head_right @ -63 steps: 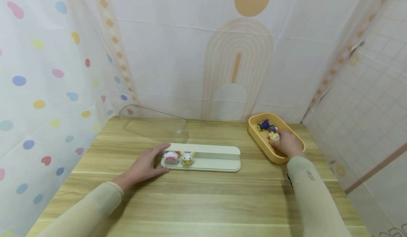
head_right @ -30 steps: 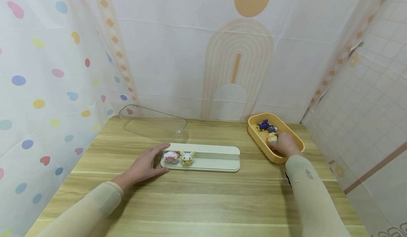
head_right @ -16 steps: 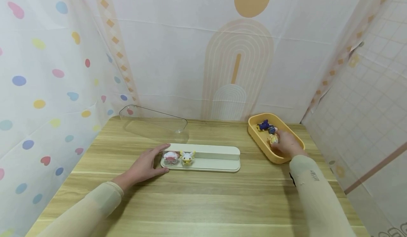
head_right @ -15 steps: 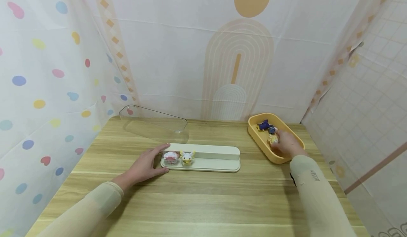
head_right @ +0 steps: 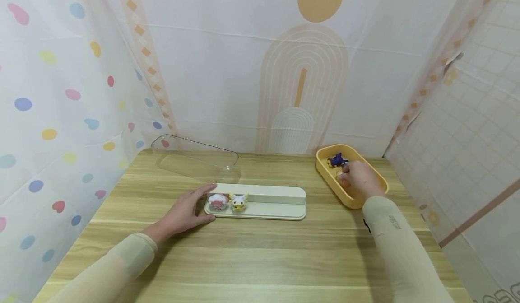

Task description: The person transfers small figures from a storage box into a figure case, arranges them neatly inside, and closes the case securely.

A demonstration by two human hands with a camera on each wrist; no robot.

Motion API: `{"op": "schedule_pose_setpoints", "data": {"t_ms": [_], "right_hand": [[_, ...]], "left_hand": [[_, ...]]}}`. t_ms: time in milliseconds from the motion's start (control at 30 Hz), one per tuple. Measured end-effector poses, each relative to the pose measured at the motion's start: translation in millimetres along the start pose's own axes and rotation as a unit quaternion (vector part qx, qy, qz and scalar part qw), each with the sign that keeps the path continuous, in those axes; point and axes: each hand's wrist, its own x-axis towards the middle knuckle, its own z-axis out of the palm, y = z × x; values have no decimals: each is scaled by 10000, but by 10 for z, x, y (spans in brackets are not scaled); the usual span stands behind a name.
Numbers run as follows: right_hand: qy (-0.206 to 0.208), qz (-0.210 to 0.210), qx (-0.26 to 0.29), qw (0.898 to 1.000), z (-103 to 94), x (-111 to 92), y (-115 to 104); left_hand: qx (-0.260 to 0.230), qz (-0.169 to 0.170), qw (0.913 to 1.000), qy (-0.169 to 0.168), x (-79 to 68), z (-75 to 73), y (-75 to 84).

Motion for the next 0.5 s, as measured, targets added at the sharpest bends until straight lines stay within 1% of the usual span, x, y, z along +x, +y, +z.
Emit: {"op": "schedule_pose_setpoints", "data": {"t_ms": [67,167,233,367,467,500], "right_hand": [[152,-65,-157,9997,31,30,-32],[397,-276,-352,9982,83,57,-60],[625,-390,-330,9967,120,61,-77],[961,-270,74,9950,174,67,-105],[982,-61,373,9944,190,80,-130],[955,-32,397,9946,194,85,-139]], "left_hand": [[6,8,10000,-2,-3,2,1],[0,29,10000,3,-5,13,4],[0,55,10000,14,-6,16,7],[-2,44,10000,0,-1,14,10],[-4,52,10000,23,5,10,6],[0,63,10000,36,7,9,4]]}}
